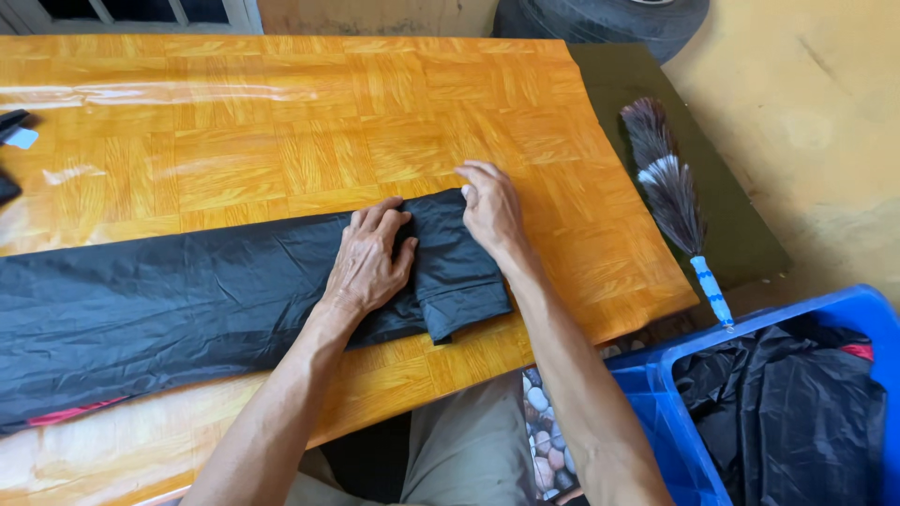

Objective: The person folds a black garment on a table, including tucking parts of it together and smoothing the fabric, then places it into a green container.

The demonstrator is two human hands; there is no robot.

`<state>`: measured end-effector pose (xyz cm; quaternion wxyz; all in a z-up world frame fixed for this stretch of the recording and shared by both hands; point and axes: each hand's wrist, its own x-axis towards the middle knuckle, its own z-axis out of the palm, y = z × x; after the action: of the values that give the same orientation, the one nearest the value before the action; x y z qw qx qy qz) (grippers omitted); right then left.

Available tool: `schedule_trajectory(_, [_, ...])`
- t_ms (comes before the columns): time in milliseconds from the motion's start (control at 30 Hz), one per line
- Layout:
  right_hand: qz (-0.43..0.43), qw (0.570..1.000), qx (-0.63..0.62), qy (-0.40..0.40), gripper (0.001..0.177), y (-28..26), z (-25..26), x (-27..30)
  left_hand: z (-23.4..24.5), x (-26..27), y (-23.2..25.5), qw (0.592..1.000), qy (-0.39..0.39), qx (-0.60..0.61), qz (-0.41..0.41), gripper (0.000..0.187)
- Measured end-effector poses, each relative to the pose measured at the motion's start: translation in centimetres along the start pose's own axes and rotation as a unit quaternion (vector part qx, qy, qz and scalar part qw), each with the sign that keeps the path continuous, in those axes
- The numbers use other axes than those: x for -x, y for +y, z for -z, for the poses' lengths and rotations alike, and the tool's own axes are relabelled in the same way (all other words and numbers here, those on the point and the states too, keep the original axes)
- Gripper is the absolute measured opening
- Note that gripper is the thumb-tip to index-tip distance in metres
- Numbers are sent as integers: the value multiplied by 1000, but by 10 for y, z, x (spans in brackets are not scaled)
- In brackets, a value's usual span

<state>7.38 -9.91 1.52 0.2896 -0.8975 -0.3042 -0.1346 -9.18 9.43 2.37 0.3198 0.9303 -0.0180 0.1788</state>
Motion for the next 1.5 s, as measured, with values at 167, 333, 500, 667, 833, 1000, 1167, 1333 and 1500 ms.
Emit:
schedule_trajectory(167, [3,994,53,-96,46,-89,16,41,0,1,0,1000,-22,7,16,42])
schedule_trajectory(333, [-17,985,121,-125,53,-101,-1,53,4,1,1,999,-22,25,25,50])
schedule_trajectory(500, [-19,980,156,-118,55,-95,-11,57,-3,2,-5,1000,-8,3,0,50])
schedule_trajectory(667, [-11,983,149,-110,56,-90,-12,56,-2,4,0,999,-18,-30,-19,60])
schedule_trajectory(833, [-44,987,130,-79,67,-84,-15,57,-4,6,1,997,-21,-64,-26,63])
schedule_trajectory(1000, [-70,978,146,-130,70,-87,-3,56,4,8,6,996,-47,-71,-23,64])
schedule_trajectory(1167, [-75,971,143,-178,63,-157,39,75,2,5,0,998,-41,-39,-13,60])
schedule_trajectory(1333, [-98,964,126,-214,66,-149,28,82,1,5,0,998,-47,-37,-24,57])
schedule_trajectory(1500, [-91,968,132,-196,64,-153,28,87,-4,4,-2,995,-67,-77,-19,56])
